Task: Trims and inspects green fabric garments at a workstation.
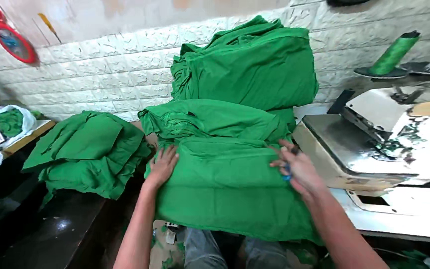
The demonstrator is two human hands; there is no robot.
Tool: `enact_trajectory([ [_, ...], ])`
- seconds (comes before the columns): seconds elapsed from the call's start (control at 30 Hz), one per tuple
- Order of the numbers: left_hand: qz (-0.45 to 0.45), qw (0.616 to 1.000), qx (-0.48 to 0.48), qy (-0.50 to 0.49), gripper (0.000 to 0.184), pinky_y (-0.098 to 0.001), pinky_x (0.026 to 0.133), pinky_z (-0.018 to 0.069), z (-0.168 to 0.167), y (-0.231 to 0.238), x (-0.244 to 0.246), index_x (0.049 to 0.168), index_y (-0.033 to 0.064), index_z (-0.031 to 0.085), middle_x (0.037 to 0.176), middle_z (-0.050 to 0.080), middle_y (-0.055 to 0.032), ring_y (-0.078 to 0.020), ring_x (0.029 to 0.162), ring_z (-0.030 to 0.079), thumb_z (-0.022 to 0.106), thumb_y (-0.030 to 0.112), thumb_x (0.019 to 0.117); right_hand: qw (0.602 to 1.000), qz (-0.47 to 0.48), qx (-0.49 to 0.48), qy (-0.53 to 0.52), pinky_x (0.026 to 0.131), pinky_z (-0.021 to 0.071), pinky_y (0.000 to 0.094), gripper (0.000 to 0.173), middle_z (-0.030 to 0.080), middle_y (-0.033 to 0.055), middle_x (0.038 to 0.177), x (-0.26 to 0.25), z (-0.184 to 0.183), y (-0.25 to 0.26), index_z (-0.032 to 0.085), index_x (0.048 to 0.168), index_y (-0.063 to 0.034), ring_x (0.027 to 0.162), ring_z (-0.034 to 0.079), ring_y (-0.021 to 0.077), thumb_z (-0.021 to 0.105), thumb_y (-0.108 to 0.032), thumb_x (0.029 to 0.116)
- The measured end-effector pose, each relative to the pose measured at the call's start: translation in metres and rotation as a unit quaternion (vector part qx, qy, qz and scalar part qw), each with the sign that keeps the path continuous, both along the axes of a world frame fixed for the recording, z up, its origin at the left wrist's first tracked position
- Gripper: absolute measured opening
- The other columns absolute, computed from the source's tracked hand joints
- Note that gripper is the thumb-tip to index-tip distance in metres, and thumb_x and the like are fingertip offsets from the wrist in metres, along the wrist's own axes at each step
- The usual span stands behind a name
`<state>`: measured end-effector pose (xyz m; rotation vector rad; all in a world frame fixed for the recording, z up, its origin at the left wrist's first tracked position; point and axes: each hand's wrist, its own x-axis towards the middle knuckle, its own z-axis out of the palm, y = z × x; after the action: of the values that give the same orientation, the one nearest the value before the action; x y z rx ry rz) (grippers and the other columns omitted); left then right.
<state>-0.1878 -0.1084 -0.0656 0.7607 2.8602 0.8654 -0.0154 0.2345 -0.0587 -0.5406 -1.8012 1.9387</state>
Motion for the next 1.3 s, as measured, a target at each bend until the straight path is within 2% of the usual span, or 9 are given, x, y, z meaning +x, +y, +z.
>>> enact_trajectory([
  [0.1,0.038,0.990,-0.099,0.093,0.049,-0.0784,0.112,0.0157,0.008,0.003,0.012,0.155,0.0156,0.046,0.162,0.039,-0.0143,-0.0452,0.150,0.030,0.039,0.036,0.1109,0.997,0.021,0.068,-0.017,0.046,0.0396,0.0166,0.042,0.061,0.0071,0.140,0.013,-0.002,-0.003,0.038,0.153,-0.0076,0.058,0.056,0.0009,0.030,-0.019,0.1128],
  [0.2,0.066,0.957,0.008,0.281,0.055,-0.0785,0.111,0.0212,0.003,0.011,0.047,0.150,-0.0010,0.047,0.154,0.042,-0.0305,-0.0545,0.144,0.035,0.053,0.030,0.1046,0.977,-0.042,0.188,0.087,0.050,0.0467,0.0180,0.039,0.072,0.0036,0.124,0.065,-0.001,0.002,0.052,0.140,-0.0046,0.060,0.060,0.0018,0.035,-0.021,0.1101],
  [0.37,-0.056,0.912,0.318,0.252,0.032,-0.0328,0.096,0.0536,-0.014,0.062,0.138,0.121,-0.0037,0.060,0.123,0.067,-0.0165,-0.0158,0.116,0.064,0.051,0.023,0.1065,0.960,-0.108,0.257,-0.037,0.044,0.0449,0.0167,0.027,0.075,-0.0050,0.086,0.169,-0.023,0.009,0.066,0.106,-0.0057,0.049,0.054,-0.0023,0.045,-0.023,0.1070],
  [0.5,-0.230,0.894,0.327,0.200,0.021,-0.0304,0.093,0.0541,-0.057,0.118,0.195,0.097,0.0081,0.070,0.098,0.073,-0.0057,-0.0129,0.099,0.068,0.056,0.023,0.1040,0.919,-0.081,0.267,-0.279,0.065,0.0574,0.0521,0.041,0.074,0.0134,0.092,0.202,-0.059,-0.001,0.072,0.107,-0.0005,0.068,0.069,0.0267,0.051,-0.035,0.1074],
  [0.63,-0.306,0.885,0.225,0.268,0.027,-0.0363,0.097,0.0425,-0.098,0.162,0.232,0.113,0.0154,0.069,0.114,0.070,-0.0033,-0.0161,0.106,0.063,0.067,0.037,0.0958,0.951,-0.152,0.224,-0.149,0.052,0.0529,0.0273,0.032,0.068,0.0043,0.079,0.191,-0.110,-0.025,0.071,0.109,-0.0001,0.055,0.058,0.0082,0.053,-0.026,0.1037],
  [0.77,-0.248,0.911,0.218,0.247,0.040,-0.0398,0.082,0.0550,-0.099,0.170,0.241,0.114,0.0063,0.069,0.111,0.070,-0.0123,-0.0264,0.096,0.068,0.080,0.029,0.0824,0.967,-0.182,0.177,0.020,0.046,0.0451,0.0130,0.018,0.058,-0.0110,0.067,0.176,-0.088,-0.041,0.066,0.092,-0.0107,0.050,0.050,-0.0049,0.052,-0.017,0.1013],
  [0.9,-0.197,0.933,0.293,0.066,0.015,-0.0299,0.073,0.0588,-0.068,0.158,0.225,0.093,-0.0024,0.070,0.085,0.070,-0.0111,-0.0166,0.078,0.069,0.067,0.012,0.0946,0.968,-0.054,0.160,0.186,0.051,0.0491,0.0109,0.028,0.076,-0.0062,0.109,0.162,-0.061,-0.039,0.073,0.113,-0.0164,0.059,0.059,-0.0060,0.048,-0.029,0.1090],
  [1.03,-0.193,0.914,0.328,-0.139,0.022,-0.0180,0.055,0.0441,-0.047,0.141,0.197,0.088,0.0054,0.067,0.069,0.056,0.0032,-0.0013,0.058,0.051,0.057,0.019,0.1029,0.945,-0.153,0.253,0.138,0.055,0.0440,0.0090,0.014,0.066,-0.0104,0.081,0.140,-0.069,-0.046,0.066,0.098,-0.0135,0.063,0.053,-0.0085,0.060,-0.025,0.1015],
  [1.3,-0.210,0.916,0.312,-0.140,0.020,-0.0175,0.059,0.0453,-0.042,0.140,0.194,0.075,0.0059,0.065,0.071,0.058,0.0030,-0.0009,0.064,0.053,0.076,0.016,0.0872,0.934,-0.120,0.320,0.103,0.060,0.0495,0.0119,0.025,0.066,0.0022,0.087,0.121,-0.079,-0.085,0.070,0.101,-0.0042,0.068,0.057,-0.0020,0.067,-0.029,0.0965],
])
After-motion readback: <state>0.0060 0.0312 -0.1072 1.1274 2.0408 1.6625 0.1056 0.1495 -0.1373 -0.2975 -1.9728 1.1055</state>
